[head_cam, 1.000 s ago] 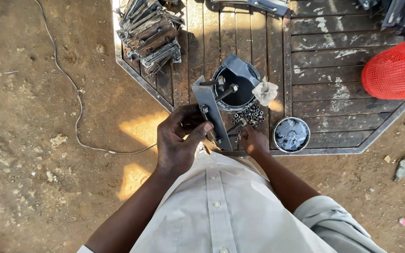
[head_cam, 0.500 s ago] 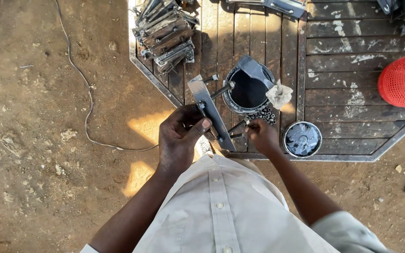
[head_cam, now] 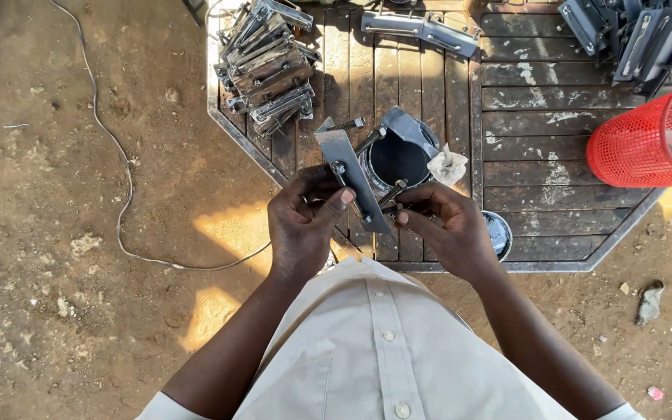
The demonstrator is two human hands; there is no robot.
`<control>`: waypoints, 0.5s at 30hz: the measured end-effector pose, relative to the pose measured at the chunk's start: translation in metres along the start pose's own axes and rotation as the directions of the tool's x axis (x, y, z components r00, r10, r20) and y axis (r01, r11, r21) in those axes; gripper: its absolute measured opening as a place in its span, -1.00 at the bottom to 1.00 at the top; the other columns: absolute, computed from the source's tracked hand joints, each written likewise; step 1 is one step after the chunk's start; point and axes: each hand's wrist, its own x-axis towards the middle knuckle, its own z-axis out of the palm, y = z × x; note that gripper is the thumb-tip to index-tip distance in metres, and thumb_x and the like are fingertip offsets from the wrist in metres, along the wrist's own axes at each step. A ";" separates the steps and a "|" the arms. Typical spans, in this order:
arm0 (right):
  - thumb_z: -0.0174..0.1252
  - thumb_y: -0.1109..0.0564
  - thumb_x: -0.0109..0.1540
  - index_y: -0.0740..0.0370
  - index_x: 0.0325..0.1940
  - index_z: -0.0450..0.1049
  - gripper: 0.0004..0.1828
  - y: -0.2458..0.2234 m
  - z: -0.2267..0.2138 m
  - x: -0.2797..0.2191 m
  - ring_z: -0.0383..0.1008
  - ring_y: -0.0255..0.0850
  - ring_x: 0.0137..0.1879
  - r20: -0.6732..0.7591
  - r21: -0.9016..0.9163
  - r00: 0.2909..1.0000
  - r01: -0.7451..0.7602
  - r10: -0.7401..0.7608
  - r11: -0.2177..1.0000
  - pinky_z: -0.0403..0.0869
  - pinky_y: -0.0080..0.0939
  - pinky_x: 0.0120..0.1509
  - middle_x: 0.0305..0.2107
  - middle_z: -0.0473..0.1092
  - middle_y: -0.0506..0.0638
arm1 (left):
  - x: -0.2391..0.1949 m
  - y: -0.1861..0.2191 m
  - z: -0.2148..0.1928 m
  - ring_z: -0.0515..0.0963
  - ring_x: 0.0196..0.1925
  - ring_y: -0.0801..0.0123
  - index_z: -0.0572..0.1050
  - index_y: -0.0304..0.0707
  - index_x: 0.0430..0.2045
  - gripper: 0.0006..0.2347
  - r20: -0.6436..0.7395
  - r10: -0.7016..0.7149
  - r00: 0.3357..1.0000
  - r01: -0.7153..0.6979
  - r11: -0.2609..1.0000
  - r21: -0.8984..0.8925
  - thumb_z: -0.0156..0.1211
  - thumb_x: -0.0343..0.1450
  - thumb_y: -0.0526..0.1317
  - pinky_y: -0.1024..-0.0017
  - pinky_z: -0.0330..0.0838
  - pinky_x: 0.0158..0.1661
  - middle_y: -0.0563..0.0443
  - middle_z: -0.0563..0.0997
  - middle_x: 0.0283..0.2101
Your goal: Manually applying black paint to small metal components using a brush at a workbench.
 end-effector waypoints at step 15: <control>0.36 0.29 0.19 0.35 -0.06 0.62 -0.76 0.014 -0.005 -0.009 0.58 -0.16 -0.09 0.034 0.097 0.998 0.051 -0.055 0.994 0.56 -0.08 0.07 -0.24 0.52 0.17 | -0.011 0.004 0.001 0.64 -0.23 0.42 0.59 -0.40 -0.15 -0.75 0.018 0.014 1.000 -0.015 0.998 0.059 0.45 0.34 -0.35 0.50 0.68 -0.23 -0.16 0.67 -0.30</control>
